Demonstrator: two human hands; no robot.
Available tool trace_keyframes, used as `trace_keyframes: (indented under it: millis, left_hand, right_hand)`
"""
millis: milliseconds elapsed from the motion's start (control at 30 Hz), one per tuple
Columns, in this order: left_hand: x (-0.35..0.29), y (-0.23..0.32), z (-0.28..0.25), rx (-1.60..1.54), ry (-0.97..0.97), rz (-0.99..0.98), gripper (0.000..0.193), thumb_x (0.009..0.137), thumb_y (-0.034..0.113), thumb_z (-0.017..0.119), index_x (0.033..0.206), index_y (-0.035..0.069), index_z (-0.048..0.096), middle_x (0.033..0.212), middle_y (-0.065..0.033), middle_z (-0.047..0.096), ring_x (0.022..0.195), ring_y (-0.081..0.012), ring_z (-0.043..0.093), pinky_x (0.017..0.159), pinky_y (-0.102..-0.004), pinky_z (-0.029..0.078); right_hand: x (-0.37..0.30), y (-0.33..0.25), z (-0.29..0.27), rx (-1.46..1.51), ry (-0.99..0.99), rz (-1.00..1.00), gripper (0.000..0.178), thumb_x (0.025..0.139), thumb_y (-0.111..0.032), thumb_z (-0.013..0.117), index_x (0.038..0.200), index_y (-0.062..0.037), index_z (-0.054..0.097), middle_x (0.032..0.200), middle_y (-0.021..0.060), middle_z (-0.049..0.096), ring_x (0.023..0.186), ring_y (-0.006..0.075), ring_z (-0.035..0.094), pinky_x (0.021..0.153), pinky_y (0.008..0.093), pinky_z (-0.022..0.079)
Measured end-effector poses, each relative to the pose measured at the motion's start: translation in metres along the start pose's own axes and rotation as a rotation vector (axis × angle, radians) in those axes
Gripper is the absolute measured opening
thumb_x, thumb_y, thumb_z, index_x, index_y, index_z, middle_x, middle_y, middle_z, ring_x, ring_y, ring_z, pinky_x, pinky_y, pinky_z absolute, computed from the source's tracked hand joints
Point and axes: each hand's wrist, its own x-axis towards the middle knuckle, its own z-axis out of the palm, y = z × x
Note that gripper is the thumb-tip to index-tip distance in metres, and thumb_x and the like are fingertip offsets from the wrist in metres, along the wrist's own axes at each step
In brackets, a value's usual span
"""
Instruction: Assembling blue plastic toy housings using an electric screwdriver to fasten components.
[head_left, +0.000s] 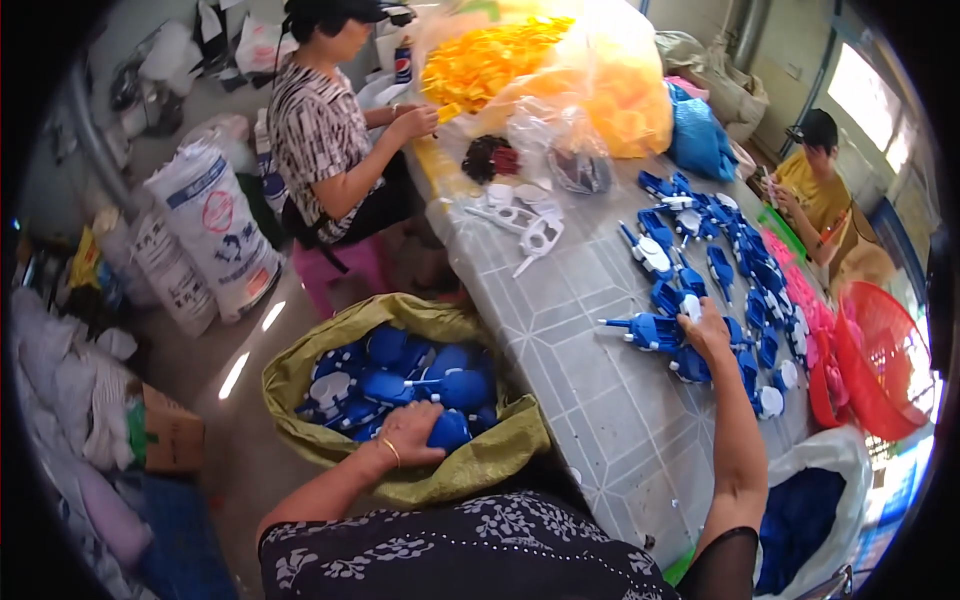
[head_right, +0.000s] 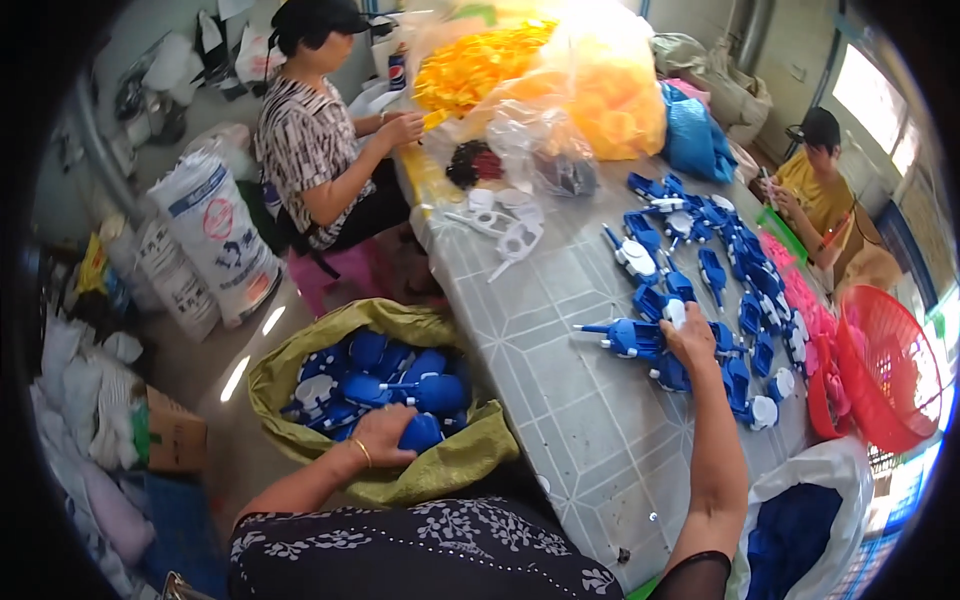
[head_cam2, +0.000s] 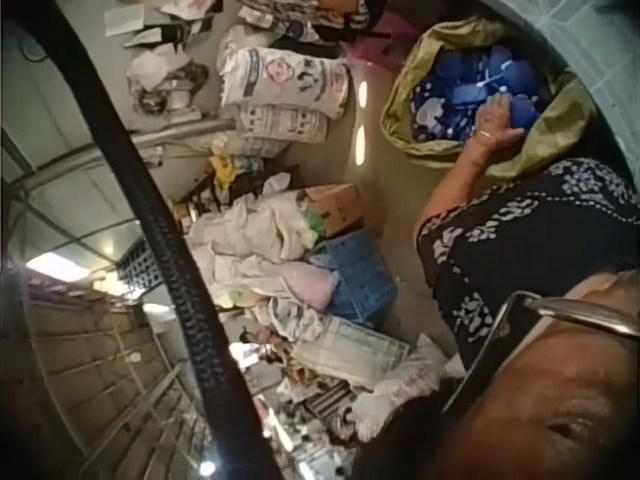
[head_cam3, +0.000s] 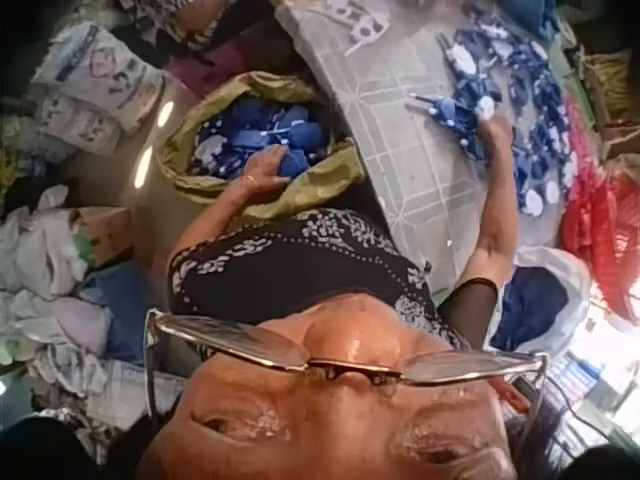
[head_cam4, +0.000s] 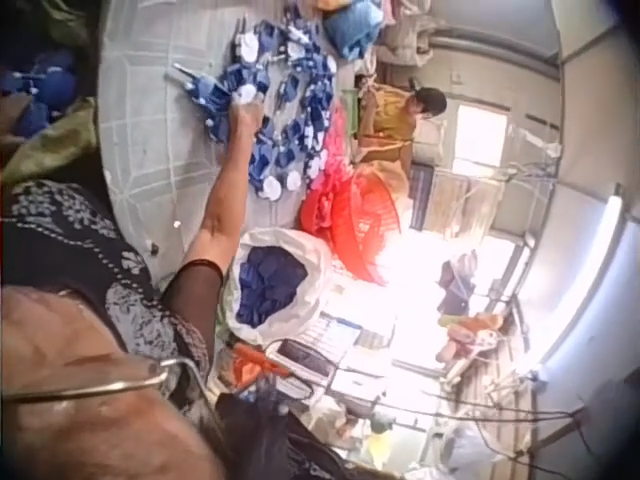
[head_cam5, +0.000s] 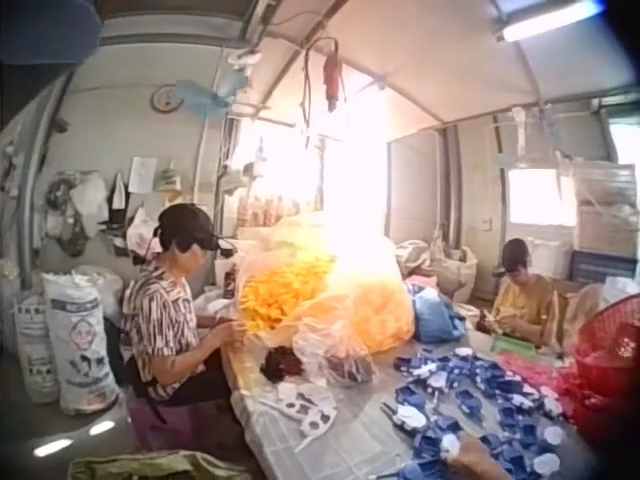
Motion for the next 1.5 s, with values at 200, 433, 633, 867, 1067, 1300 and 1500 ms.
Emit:
trace_keyframes:
  millis: [200,433,633,867,1067,1300,1500]
  left_hand:
    - [0.024,-0.033,-0.002,0.180,0.300,-0.238,0.088,0.072,0.049,0.084,0.138,0.000,0.052,0.116,-0.0169,0.060,0.108,-0.0384,0.059,0.093,-0.0479,0.050]
    - [0.054,0.004,-0.014,0.104,-0.421,-0.153,0.093,0.076,0.075,0.071,0.129,0.000,0.058,0.124,-0.0225,0.068,0.112,-0.0401,0.067,0.099,-0.0507,0.052]
    - [0.033,0.005,-0.015,0.202,-0.051,-0.035,0.086,0.075,0.070,0.077,0.129,0.003,0.062,0.113,-0.0184,0.068,0.112,-0.0386,0.064,0.096,-0.0515,0.050]
    - [0.080,0.081,-0.073,-0.465,0.245,0.309,0.053,0.087,0.042,0.082,0.122,0.005,0.067,0.098,-0.0120,0.067,0.085,-0.0296,0.066,0.073,-0.0378,0.054]
    - [0.162,0.180,-0.061,-0.931,0.135,0.472,0.099,0.078,0.044,0.091,0.155,0.005,0.042,0.132,-0.0190,0.059,0.103,-0.0279,0.064,0.087,-0.0382,0.055]
    - [0.184,0.259,-0.044,-1.160,-0.155,0.587,0.098,0.080,0.021,0.092,0.158,0.002,0.036,0.133,-0.0107,0.058,0.123,-0.0182,0.060,0.098,-0.0319,0.054]
    - [0.190,0.283,-0.022,-0.698,-0.157,0.743,0.083,0.072,0.020,0.092,0.143,-0.002,0.055,0.126,-0.0178,0.062,0.112,-0.0305,0.066,0.094,-0.0382,0.054]
  right_hand:
    - [-0.039,-0.004,-0.029,0.010,-0.088,0.049,0.073,0.083,-0.042,0.078,0.138,-0.0036,0.051,0.132,0.0262,0.065,0.123,0.0426,0.063,0.105,0.0459,0.049]
    - [-0.073,0.024,-0.032,0.005,-0.101,0.027,0.086,0.079,-0.038,0.080,0.150,-0.0052,0.045,0.142,0.0270,0.058,0.131,0.0423,0.057,0.111,0.0454,0.045]
    - [-0.095,0.031,-0.061,0.303,0.089,0.046,0.090,0.076,-0.031,0.084,0.152,-0.0042,0.044,0.131,0.0200,0.060,0.121,0.0361,0.061,0.103,0.0431,0.050]
    - [-0.161,-0.033,-0.073,1.589,-0.209,0.146,0.051,0.093,-0.029,0.068,0.134,-0.0042,0.051,0.126,0.0141,0.062,0.118,0.0315,0.067,0.093,0.0514,0.058]
    - [-0.190,-0.112,-0.065,1.637,-0.300,-0.065,0.073,0.087,-0.034,0.073,0.146,0.0023,0.051,0.140,0.0148,0.063,0.124,0.0248,0.064,0.105,0.0410,0.051]
    - [-0.228,-0.080,-0.075,1.529,-0.023,-0.066,0.099,0.072,-0.018,0.092,0.155,-0.0070,0.039,0.144,0.0135,0.057,0.134,0.0261,0.057,0.115,0.0432,0.046]
    - [-0.284,-0.028,-0.094,0.951,0.067,-0.123,0.114,0.080,-0.026,0.091,0.166,-0.0137,0.017,0.156,0.0122,0.045,0.140,0.0291,0.050,0.116,0.0453,0.043]
